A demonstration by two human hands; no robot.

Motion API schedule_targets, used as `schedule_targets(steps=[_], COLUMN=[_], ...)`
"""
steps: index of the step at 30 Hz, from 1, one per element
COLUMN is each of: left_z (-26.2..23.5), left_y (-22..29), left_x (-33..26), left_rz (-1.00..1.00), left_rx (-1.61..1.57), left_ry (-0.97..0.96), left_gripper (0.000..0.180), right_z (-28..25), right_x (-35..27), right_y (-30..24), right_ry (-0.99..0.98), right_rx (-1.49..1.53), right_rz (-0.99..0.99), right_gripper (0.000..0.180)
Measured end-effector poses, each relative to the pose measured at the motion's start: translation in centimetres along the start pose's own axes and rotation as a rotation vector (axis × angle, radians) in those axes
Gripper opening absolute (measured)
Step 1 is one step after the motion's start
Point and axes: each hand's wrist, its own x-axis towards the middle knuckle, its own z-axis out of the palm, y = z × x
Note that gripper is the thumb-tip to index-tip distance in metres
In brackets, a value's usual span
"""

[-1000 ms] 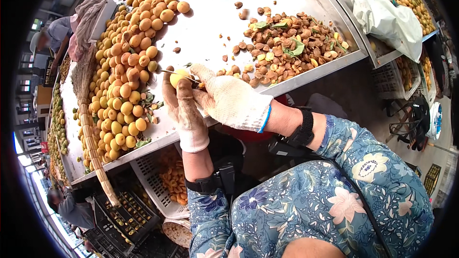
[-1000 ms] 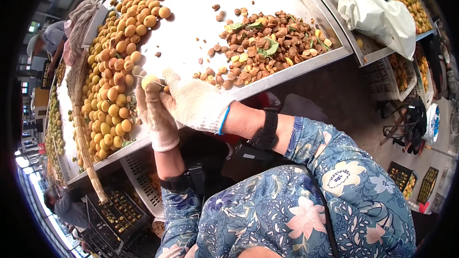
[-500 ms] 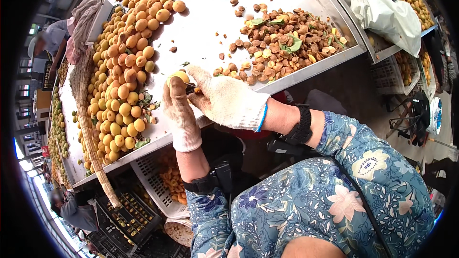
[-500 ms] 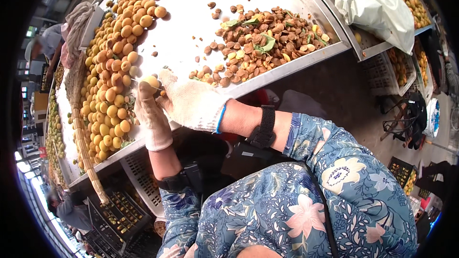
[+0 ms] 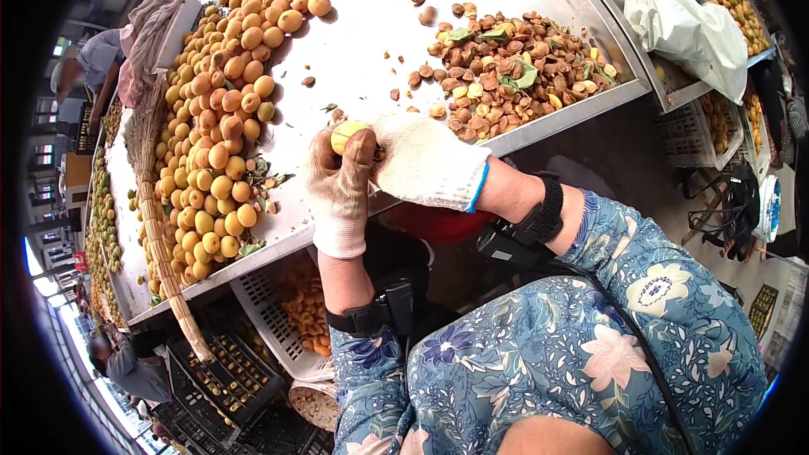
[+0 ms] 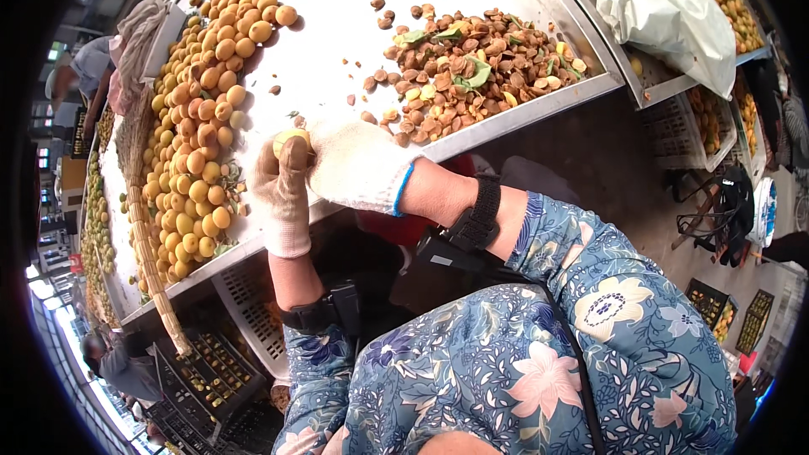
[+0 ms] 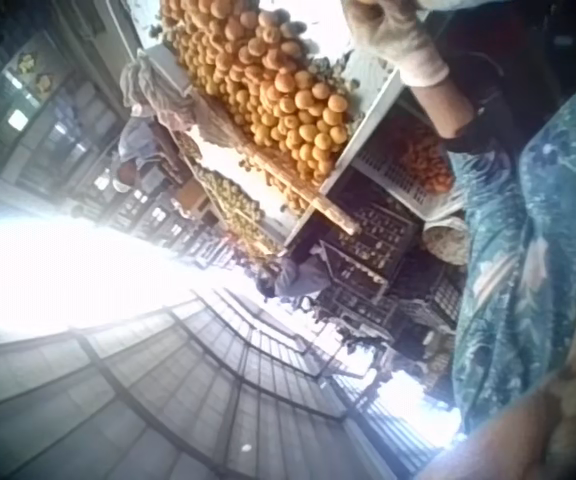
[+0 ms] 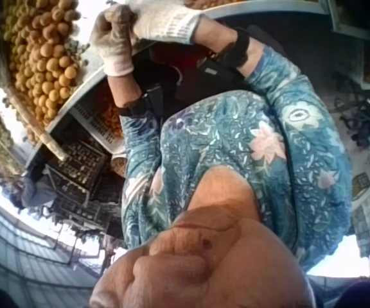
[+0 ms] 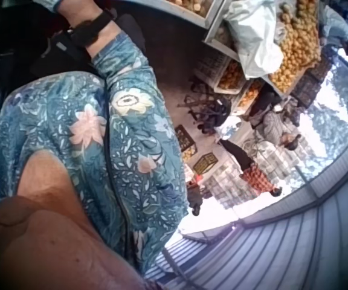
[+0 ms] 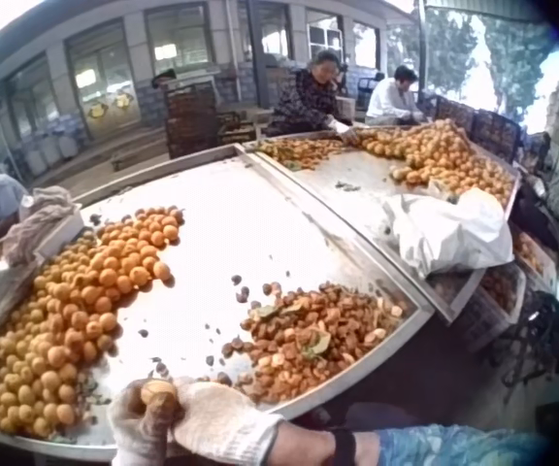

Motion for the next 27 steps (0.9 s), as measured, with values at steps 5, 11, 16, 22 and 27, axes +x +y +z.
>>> schedule_targets(steps=[5,11,16,22,27], left_z=[0.6,0.0,0.8,1.4,1.1], left_y=[1.0,-0.2,-0.8,-1.4,-2.4], left_x=[0.1,0.4,-0.1,-0.5,-1.1], left_rz=[0.096,0.256,0.275,0.378,0.487], left_rx=[0.069,0.207,0.199,0.287,0.500], left_ry=[-0.089,-0.009,0.098,0.192,0.221], left_gripper=[0.037,0.033,0.031,0.030,0.031], right_z=[0.5,-2.8,-2.7,-3.0,-3.8], right_x=[-0.1,-1.1,-1.0,-1.6,-2.3], right_y=[1.7,-1.7,-0.3,-0.2,-0.3], right_ry=[0.032,-0.320,-0.397,-0.372,-0.344], right_rx=[0.193,0.632,0.636,0.862,0.879], right_rz=[-0.081,0.398,0.375,0.377,0.414], right_gripper=[0.028,0.023,0.012,0.009,0.007])
